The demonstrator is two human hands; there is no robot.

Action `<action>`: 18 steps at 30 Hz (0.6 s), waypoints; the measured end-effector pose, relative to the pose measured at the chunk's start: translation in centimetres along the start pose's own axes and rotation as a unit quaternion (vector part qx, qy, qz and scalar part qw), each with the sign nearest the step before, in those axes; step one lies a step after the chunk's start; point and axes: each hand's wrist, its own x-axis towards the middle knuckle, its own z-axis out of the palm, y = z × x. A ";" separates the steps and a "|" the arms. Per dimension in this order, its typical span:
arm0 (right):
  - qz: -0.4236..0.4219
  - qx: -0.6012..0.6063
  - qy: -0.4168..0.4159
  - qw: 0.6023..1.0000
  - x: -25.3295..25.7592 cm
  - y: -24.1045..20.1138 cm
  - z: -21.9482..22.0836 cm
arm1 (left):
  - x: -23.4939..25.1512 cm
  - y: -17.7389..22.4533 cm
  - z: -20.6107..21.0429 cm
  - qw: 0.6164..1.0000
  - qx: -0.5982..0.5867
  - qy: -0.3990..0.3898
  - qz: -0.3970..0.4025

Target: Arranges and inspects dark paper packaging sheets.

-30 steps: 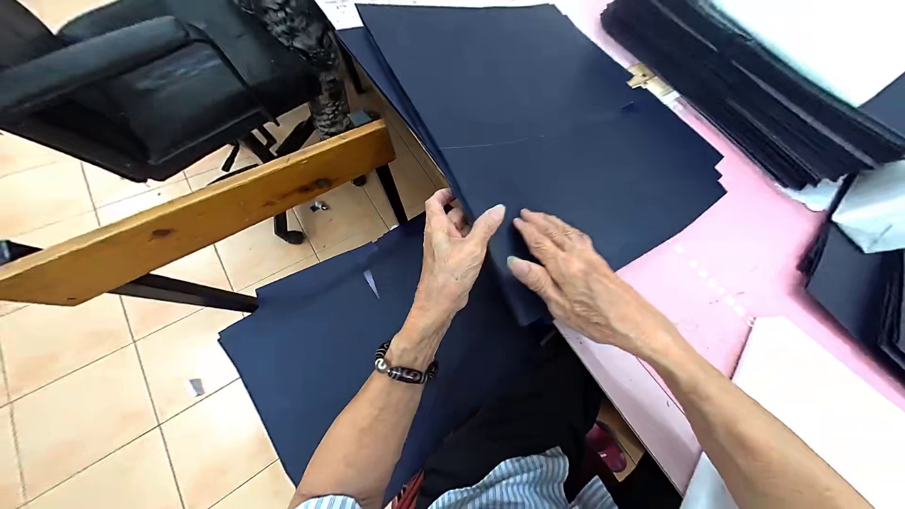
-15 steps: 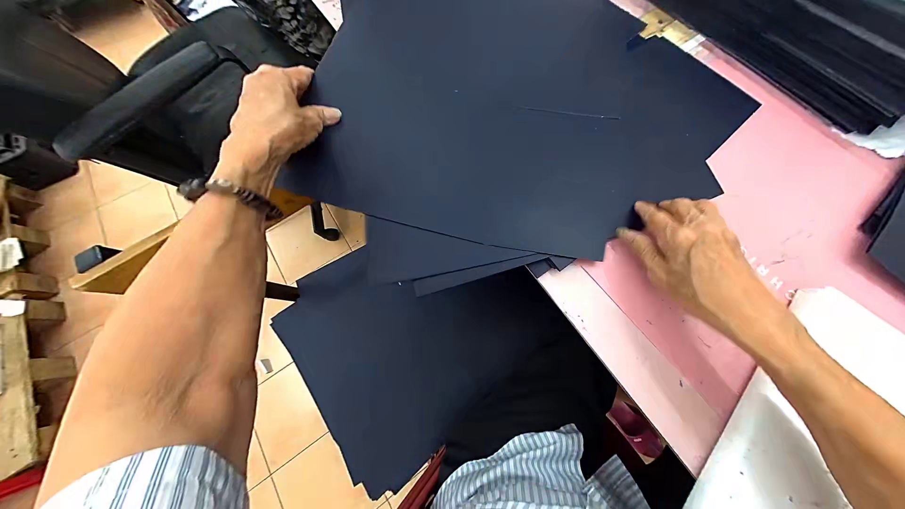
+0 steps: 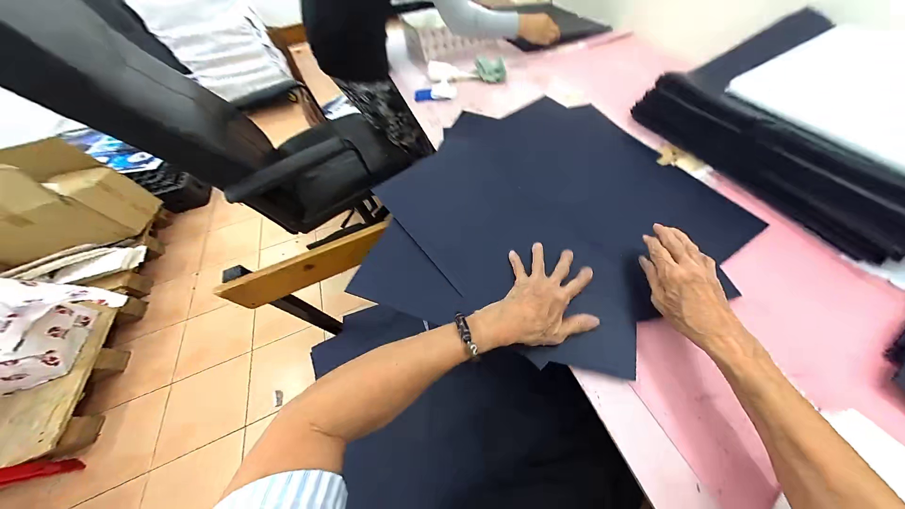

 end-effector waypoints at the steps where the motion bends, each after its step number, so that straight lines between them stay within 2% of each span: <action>1: -0.006 -0.004 -0.009 1.000 0.4 0.9 0.6 | -0.6 -0.8 -0.8 0.999 -0.011 -0.033 0.012; 3: -0.020 -0.007 -0.056 0.998 0.6 2.1 1.1 | -2.1 -3.2 -2.4 0.997 -0.022 -0.070 0.033; 6: -0.050 0.036 -0.136 0.989 -0.3 1.3 0.5 | -4.8 -7.3 -4.1 0.996 -0.010 -0.074 0.052; 8: -0.094 0.048 -0.122 0.987 -1.1 -0.4 -0.1 | -6.6 -8.6 -4.7 0.996 -0.002 -0.080 0.042; 11: -0.124 0.075 -0.080 0.986 -1.7 -2.4 -0.2 | -8.4 -9.1 -3.8 1.000 -0.002 -0.017 0.015; 14: -0.073 0.141 -0.123 0.980 -2.2 -2.9 0.1 | -8.9 -9.2 -2.7 0.999 0.010 0.035 -0.008; 18: -0.096 0.106 -0.112 0.983 -2.0 -3.3 -0.9 | -9.0 -8.8 -3.2 0.993 0.072 0.084 0.046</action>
